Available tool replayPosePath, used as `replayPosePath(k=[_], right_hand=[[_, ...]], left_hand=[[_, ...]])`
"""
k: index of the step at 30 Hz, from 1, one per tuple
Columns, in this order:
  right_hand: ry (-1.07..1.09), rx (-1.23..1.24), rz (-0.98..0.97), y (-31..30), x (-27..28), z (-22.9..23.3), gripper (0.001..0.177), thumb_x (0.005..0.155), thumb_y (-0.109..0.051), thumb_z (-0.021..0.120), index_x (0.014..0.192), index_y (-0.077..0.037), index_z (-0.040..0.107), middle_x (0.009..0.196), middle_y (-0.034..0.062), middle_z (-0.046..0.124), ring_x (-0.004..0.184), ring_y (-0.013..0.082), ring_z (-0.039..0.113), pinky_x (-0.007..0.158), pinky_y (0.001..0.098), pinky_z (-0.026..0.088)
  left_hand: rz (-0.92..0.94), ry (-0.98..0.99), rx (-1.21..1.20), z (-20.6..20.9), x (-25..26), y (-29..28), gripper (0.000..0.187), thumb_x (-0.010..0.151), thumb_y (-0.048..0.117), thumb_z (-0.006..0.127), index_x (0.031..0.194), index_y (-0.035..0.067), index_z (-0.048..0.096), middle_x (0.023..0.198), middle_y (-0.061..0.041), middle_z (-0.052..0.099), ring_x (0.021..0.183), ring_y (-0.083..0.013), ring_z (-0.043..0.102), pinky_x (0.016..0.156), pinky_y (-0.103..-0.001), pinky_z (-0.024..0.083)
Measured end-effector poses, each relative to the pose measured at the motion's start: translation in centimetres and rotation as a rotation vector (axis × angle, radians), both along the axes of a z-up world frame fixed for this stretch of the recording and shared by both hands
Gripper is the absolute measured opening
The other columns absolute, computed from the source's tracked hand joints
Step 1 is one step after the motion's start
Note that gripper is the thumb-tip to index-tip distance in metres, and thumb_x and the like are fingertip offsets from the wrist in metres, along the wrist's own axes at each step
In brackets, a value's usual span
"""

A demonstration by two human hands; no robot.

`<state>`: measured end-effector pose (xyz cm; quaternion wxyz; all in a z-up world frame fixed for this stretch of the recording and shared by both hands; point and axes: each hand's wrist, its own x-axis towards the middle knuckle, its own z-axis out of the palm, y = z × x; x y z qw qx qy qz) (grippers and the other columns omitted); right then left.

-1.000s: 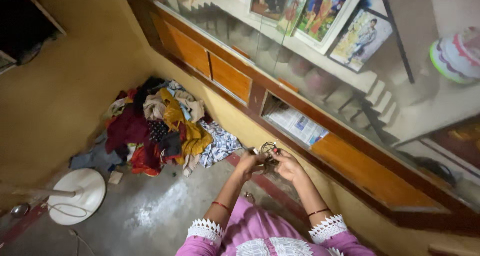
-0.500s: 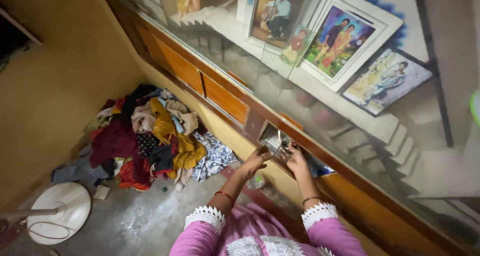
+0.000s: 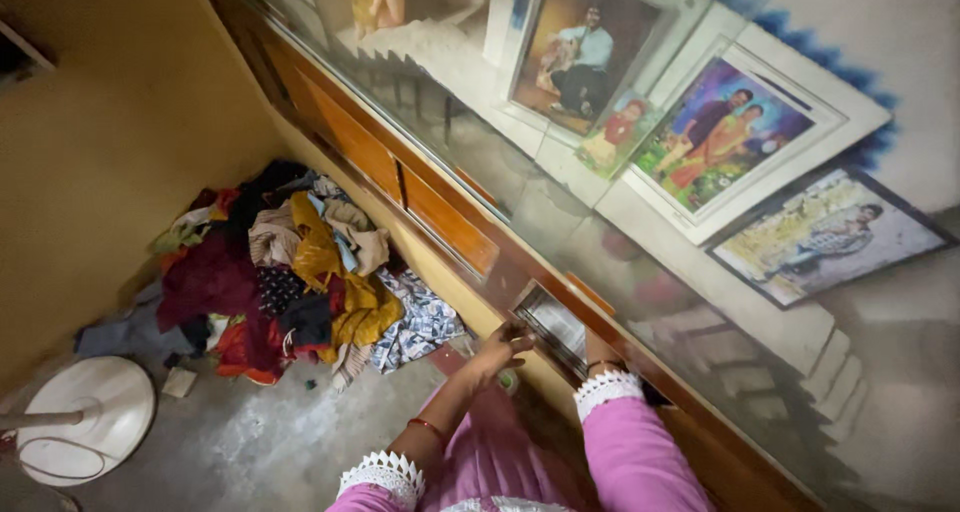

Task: The person picks up coiled cables from a green table, separates them by color, and places them into a wall cabinet. The person handles white, pink, and black cables, moving between the table and the cabinet repeatedly.

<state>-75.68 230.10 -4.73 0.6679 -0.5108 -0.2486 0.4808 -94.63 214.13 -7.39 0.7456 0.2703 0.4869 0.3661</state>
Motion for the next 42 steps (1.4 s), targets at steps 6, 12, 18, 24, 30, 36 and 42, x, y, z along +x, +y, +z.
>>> replayPosePath(k=[6,12,18,24,30,36,42], right_hand=[[-0.158,-0.027,0.000,-1.0,-0.1,-2.7,0.039,0.100,-0.017,0.068,0.135,-0.004,0.058,0.128,0.0094,0.062,0.116,0.0231,0.058,0.102,0.0400,0.048],[-0.363,-0.066,0.007,-6.2,0.5,-6.6,0.043,0.102,-0.018,0.067,0.140,-0.002,0.057,0.132,0.0099,0.061,0.118,0.0221,0.056,0.104,0.0380,0.046],[-0.527,-0.004,0.195,-12.3,-1.3,-4.4,0.040,0.101,-0.021,0.067,0.136,-0.004,0.059,0.125,0.0070,0.065,0.114,0.0174,0.061,0.101,0.0330,0.050],[-0.664,0.122,0.158,-19.5,-2.0,1.3,0.035,0.101,-0.025,0.065,0.130,-0.005,0.062,0.121,0.0034,0.069,0.108,0.0137,0.065,0.095,0.0297,0.053],[-0.634,0.006,-0.043,-28.2,-3.3,3.3,0.032,0.102,-0.027,0.064,0.126,-0.006,0.067,0.115,0.0023,0.073,0.100,0.0127,0.067,0.085,0.0291,0.055],[-0.743,-0.150,-0.287,-41.3,-5.7,5.6,0.030,0.105,-0.026,0.062,0.127,-0.006,0.070,0.109,0.0035,0.074,0.093,0.0130,0.066,0.085,0.0287,0.055],[-0.862,-0.398,-0.535,-56.3,-6.9,9.5,0.035,0.103,-0.030,0.064,0.129,-0.007,0.069,0.117,0.0088,0.074,0.100,0.0189,0.070,0.086,0.0332,0.055]], left_hand=[[0.011,-0.022,-0.027,1.2,-0.7,0.8,0.054,0.090,0.024,0.071,0.140,0.017,0.051,0.133,-0.001,0.064,0.119,-0.0184,0.064,0.097,-0.043,0.053],[0.022,-0.073,0.029,4.1,-2.9,1.2,0.041,0.096,0.026,0.069,0.132,0.007,0.063,0.120,-0.007,0.073,0.110,-0.0209,0.070,0.092,-0.040,0.054],[0.038,-0.064,0.074,7.7,-5.0,1.4,0.036,0.096,0.027,0.066,0.128,0.011,0.061,0.122,-0.004,0.073,0.110,-0.0208,0.070,0.092,-0.038,0.054],[-0.065,-0.040,0.141,8.2,-7.4,1.3,0.033,0.097,0.023,0.066,0.127,0.009,0.063,0.120,-0.004,0.073,0.105,-0.0185,0.071,0.089,-0.038,0.057],[-0.230,-0.020,0.263,7.8,-10.4,0.2,0.027,0.100,0.015,0.061,0.125,0.005,0.064,0.111,-0.010,0.075,0.087,-0.0202,0.071,0.080,-0.033,0.056],[-0.410,-0.038,0.290,9.1,-11.2,-3.7,0.027,0.100,0.013,0.060,0.125,0.003,0.064,0.113,-0.011,0.076,0.087,-0.0175,0.070,0.078,-0.031,0.056],[-0.636,-0.180,0.389,8.5,-4.7,-11.1,0.023,0.100,0.005,0.060,0.123,0.003,0.063,0.110,-0.008,0.072,0.087,-0.0179,0.070,0.077,-0.028,0.057]])
